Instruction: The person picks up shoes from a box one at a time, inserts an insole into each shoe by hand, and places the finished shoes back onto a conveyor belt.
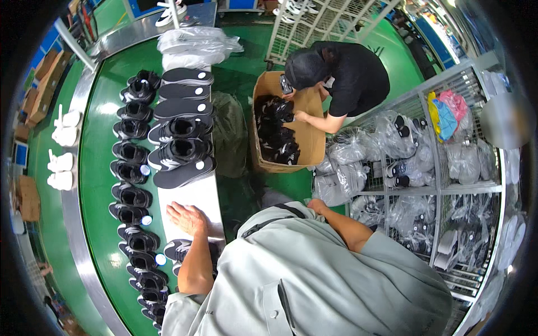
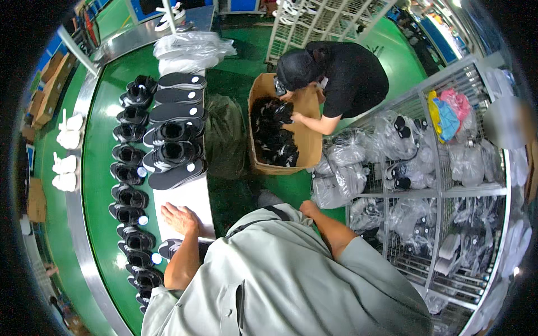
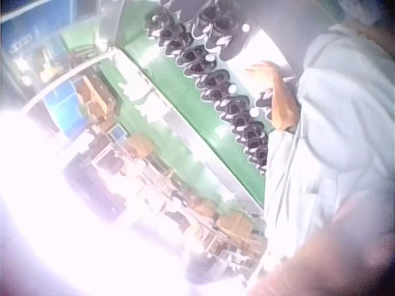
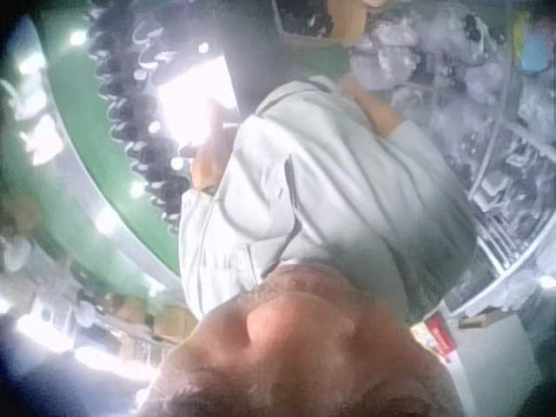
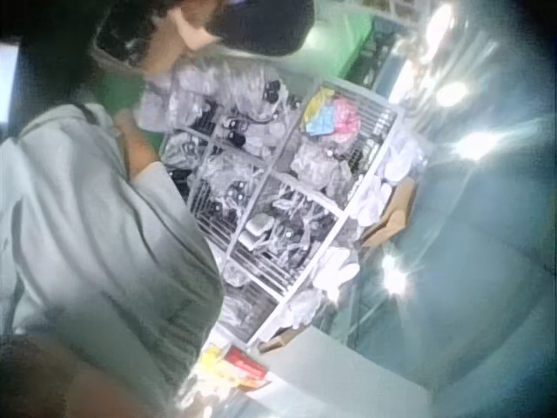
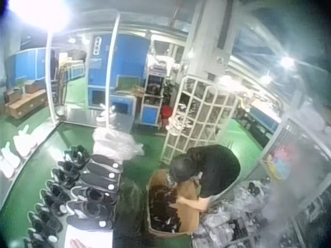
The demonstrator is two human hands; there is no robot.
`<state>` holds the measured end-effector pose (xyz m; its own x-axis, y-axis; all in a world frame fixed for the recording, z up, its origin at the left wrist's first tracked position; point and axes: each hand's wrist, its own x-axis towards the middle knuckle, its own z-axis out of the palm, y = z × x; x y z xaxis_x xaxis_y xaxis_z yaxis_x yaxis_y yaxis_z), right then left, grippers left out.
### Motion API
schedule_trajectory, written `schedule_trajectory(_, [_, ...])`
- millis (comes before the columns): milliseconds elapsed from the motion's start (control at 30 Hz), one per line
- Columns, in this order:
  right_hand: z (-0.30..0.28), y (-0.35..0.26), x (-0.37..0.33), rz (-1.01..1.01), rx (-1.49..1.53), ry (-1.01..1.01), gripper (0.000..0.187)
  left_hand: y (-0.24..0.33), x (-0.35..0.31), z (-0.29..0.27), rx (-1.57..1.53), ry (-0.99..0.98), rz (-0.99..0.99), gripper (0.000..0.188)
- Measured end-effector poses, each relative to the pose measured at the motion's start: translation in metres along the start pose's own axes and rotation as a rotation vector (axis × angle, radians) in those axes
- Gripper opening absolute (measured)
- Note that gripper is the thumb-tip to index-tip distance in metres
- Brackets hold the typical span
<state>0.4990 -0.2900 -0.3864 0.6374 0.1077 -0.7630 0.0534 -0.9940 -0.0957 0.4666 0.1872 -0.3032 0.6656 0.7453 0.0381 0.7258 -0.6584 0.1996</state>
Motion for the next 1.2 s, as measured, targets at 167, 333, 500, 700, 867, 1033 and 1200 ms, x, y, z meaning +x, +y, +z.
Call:
schedule_trajectory(167, [-0.007,0.009,0.004,0.016,0.16,-0.088,0.024,-0.001,-0.007,0.006,-0.015,0.05,-0.014,0.055])
schedule_trajectory(333, [-0.027,-0.004,0.011,-0.115,0.143,-0.008,0.028,-0.012,-0.006,0.0,0.008,0.049,-0.038,0.057])
schedule_trajectory(500, [-0.008,0.025,0.031,-0.058,0.29,-0.079,0.029,0.0,-0.006,0.004,0.016,0.014,-0.017,0.058])
schedule_trajectory(700, [-0.016,0.032,0.032,-0.143,0.24,-0.02,0.029,0.003,-0.007,0.003,0.007,0.006,-0.009,0.058])
schedule_trajectory(867, [-0.027,0.015,0.024,-0.156,0.217,-0.005,0.028,-0.002,-0.006,0.003,0.005,0.028,-0.011,0.057])
schedule_trajectory(1033, [-0.022,0.029,0.023,-0.25,0.202,0.037,0.025,0.006,-0.007,0.002,-0.023,0.032,0.0,0.057])
schedule_trajectory(1200, [-0.019,0.028,0.022,-0.275,0.193,0.079,0.024,0.001,-0.007,0.006,-0.011,0.062,0.021,0.057])
